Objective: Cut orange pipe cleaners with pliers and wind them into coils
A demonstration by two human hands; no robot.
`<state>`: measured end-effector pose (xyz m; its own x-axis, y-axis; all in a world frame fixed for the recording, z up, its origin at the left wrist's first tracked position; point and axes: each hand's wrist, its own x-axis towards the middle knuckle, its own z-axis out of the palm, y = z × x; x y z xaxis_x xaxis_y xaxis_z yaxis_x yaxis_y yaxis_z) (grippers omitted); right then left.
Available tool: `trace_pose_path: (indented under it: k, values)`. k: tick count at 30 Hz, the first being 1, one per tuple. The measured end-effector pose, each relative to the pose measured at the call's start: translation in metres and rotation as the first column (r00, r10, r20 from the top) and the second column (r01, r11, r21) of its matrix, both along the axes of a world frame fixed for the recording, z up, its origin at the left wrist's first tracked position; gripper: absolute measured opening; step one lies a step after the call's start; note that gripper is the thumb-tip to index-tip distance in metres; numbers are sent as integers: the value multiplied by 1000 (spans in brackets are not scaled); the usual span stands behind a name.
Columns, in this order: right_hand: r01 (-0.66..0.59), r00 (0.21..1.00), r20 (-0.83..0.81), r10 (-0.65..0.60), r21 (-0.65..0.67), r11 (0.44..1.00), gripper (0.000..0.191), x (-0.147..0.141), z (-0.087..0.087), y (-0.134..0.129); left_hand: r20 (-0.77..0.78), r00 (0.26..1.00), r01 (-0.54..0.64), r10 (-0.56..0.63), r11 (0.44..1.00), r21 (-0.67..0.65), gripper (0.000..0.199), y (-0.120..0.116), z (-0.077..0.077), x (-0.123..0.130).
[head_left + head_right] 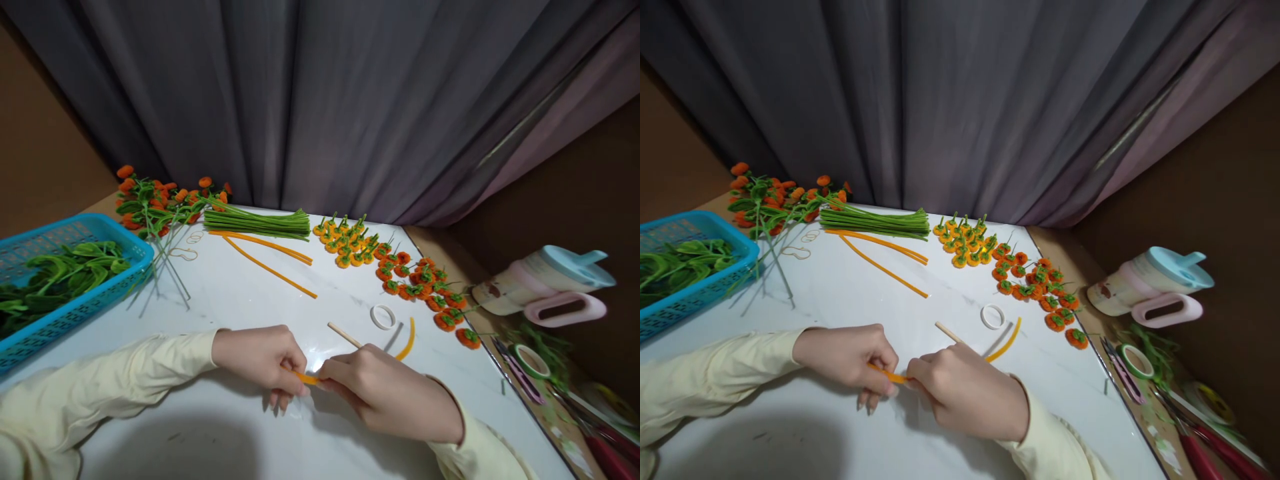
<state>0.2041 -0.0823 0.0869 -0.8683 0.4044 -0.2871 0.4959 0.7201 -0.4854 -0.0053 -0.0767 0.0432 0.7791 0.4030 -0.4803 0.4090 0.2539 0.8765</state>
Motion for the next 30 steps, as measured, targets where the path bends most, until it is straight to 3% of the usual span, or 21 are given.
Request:
trace_pose_path:
  k: [5, 11, 15, 17, 20, 25, 30]
  values:
    - [-10, 1000, -3, 10, 5, 1000, 14, -2, -2, -2, 1, 1000, -6, 6, 997, 70, 35, -1, -4, 0]
    - [-31, 999, 8, 31, 29, 999, 9, -2, -3, -2, -17, 994, 106, -106, 936, 336, 26, -1, -3, 1]
    - [1, 1000, 15, -2, 16, 1000, 18, 1, -2, 0, -65, 998, 41, -26, 967, 251, 26, -1, -1, 4]
    - [14, 1000, 21, -14, 2, 1000, 21, 2, 0, 1, -116, 993, 26, 7, 961, 276, 21, -2, 3, 5]
    - [25, 999, 31, -24, -3, 1000, 22, 2, 2, 1, -176, 984, 57, 20, 904, 423, 16, -4, 10, 6]
    - [39, 999, 24, -39, 6, 999, 19, -1, 1, 0, -256, 966, 190, -32, 761, 620, 33, -9, 15, 5]
    - [37, 999, -4, -37, -11, 999, 20, 1, 0, 1, -268, 961, 231, -70, 733, 639, 34, -10, 14, 4]
